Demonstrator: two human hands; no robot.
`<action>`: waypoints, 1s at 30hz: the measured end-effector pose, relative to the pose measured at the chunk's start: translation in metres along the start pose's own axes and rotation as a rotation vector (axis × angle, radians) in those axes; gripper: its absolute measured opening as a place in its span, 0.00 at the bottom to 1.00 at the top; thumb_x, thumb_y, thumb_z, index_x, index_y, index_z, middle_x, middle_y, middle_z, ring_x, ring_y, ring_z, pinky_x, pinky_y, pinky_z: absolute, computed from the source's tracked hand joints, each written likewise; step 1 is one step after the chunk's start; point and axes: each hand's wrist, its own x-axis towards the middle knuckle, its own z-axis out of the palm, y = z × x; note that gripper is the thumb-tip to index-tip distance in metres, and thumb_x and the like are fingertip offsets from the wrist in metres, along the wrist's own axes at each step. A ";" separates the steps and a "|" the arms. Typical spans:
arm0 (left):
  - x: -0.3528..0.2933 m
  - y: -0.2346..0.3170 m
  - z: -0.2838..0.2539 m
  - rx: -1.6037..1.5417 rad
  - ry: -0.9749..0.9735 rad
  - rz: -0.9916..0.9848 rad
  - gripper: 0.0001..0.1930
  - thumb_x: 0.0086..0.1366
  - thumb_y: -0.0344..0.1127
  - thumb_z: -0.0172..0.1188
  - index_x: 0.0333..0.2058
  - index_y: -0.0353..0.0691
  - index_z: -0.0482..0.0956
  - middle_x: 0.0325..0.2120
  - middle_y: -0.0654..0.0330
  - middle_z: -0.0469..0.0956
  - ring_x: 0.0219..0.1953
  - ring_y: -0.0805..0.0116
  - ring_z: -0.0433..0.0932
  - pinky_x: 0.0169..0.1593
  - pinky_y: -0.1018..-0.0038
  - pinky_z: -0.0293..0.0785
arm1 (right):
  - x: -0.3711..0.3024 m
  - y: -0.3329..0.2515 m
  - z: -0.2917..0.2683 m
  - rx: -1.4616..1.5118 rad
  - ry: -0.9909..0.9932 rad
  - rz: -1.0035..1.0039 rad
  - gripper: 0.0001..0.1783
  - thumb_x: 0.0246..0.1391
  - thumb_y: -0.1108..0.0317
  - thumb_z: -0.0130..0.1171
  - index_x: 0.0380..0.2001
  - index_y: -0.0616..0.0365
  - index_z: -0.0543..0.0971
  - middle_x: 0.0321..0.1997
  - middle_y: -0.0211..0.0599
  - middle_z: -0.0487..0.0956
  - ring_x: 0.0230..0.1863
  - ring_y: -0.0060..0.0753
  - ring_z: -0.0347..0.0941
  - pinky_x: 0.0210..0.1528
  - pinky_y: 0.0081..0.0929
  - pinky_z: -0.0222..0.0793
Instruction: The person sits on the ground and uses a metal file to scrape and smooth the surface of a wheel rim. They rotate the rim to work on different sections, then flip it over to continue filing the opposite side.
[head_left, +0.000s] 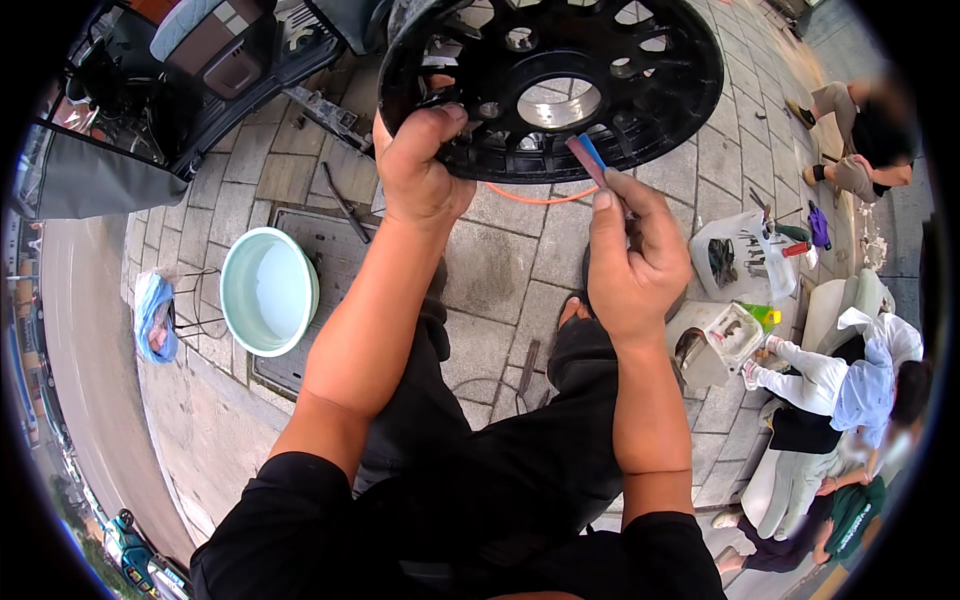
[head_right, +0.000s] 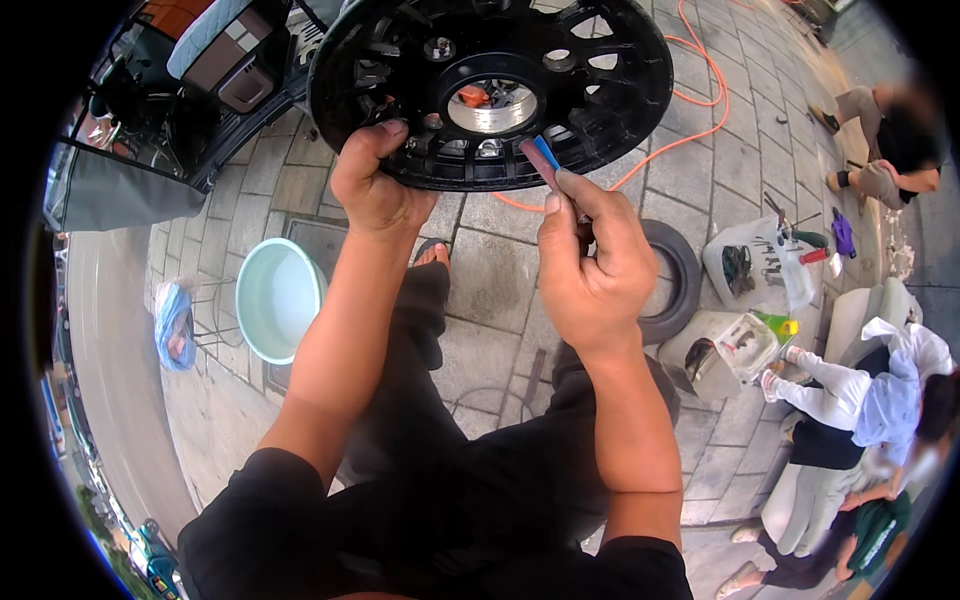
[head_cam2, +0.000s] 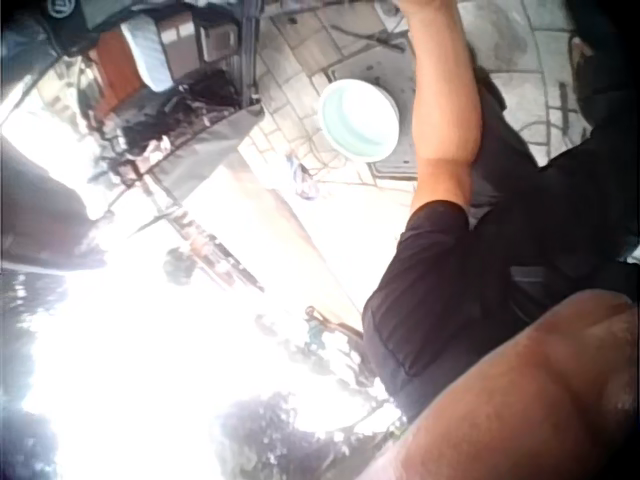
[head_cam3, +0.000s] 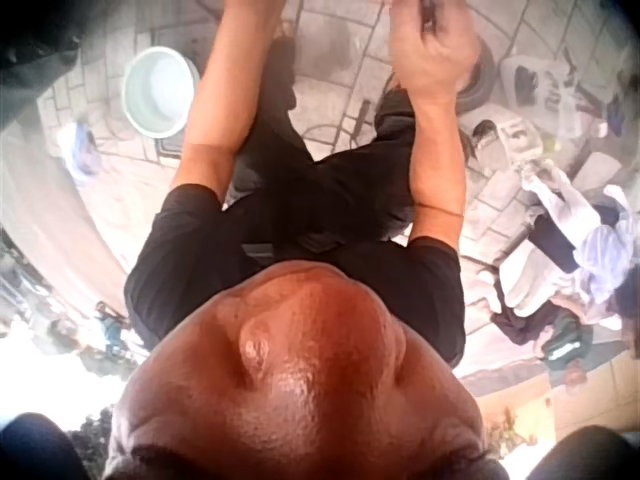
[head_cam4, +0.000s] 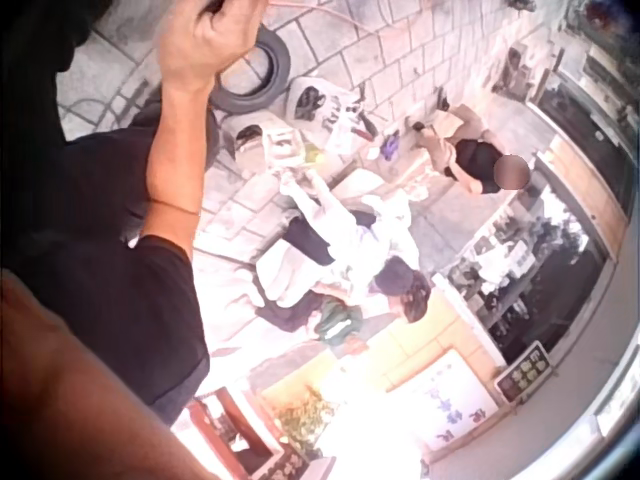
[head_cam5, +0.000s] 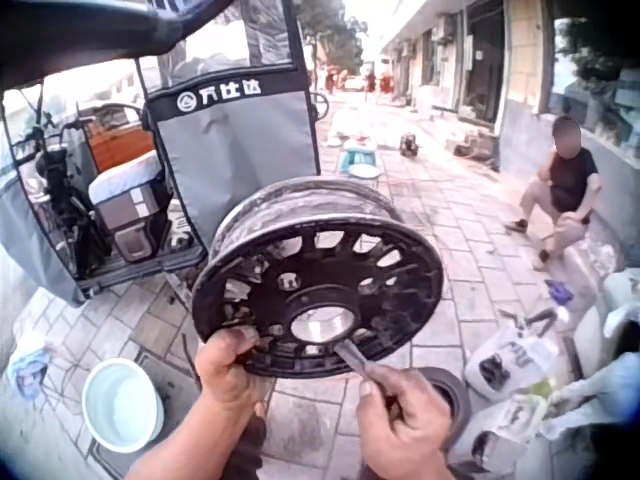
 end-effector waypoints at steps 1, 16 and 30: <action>-0.001 0.001 0.005 0.011 0.025 -0.001 0.18 0.55 0.25 0.55 0.46 0.33 0.78 0.42 0.53 0.81 0.43 0.57 0.83 0.53 0.61 0.83 | 0.001 0.000 0.000 -0.021 -0.004 -0.028 0.10 0.65 0.77 0.67 0.49 0.67 0.86 0.36 0.29 0.82 0.34 0.14 0.72 0.36 0.16 0.67; 0.007 -0.001 0.014 -0.104 0.139 -0.014 0.18 0.56 0.25 0.54 0.48 0.37 0.77 0.41 0.53 0.81 0.43 0.55 0.83 0.54 0.60 0.83 | 0.012 0.011 0.000 -0.031 0.028 -0.222 0.13 0.61 0.82 0.66 0.49 0.70 0.85 0.36 0.39 0.82 0.30 0.21 0.75 0.32 0.21 0.73; 0.005 -0.001 0.010 0.014 0.122 0.040 0.18 0.56 0.26 0.56 0.47 0.37 0.77 0.41 0.57 0.79 0.44 0.60 0.82 0.53 0.66 0.80 | 0.009 0.011 0.009 -0.065 0.033 -0.141 0.11 0.61 0.81 0.68 0.47 0.71 0.85 0.35 0.42 0.84 0.30 0.24 0.79 0.33 0.22 0.75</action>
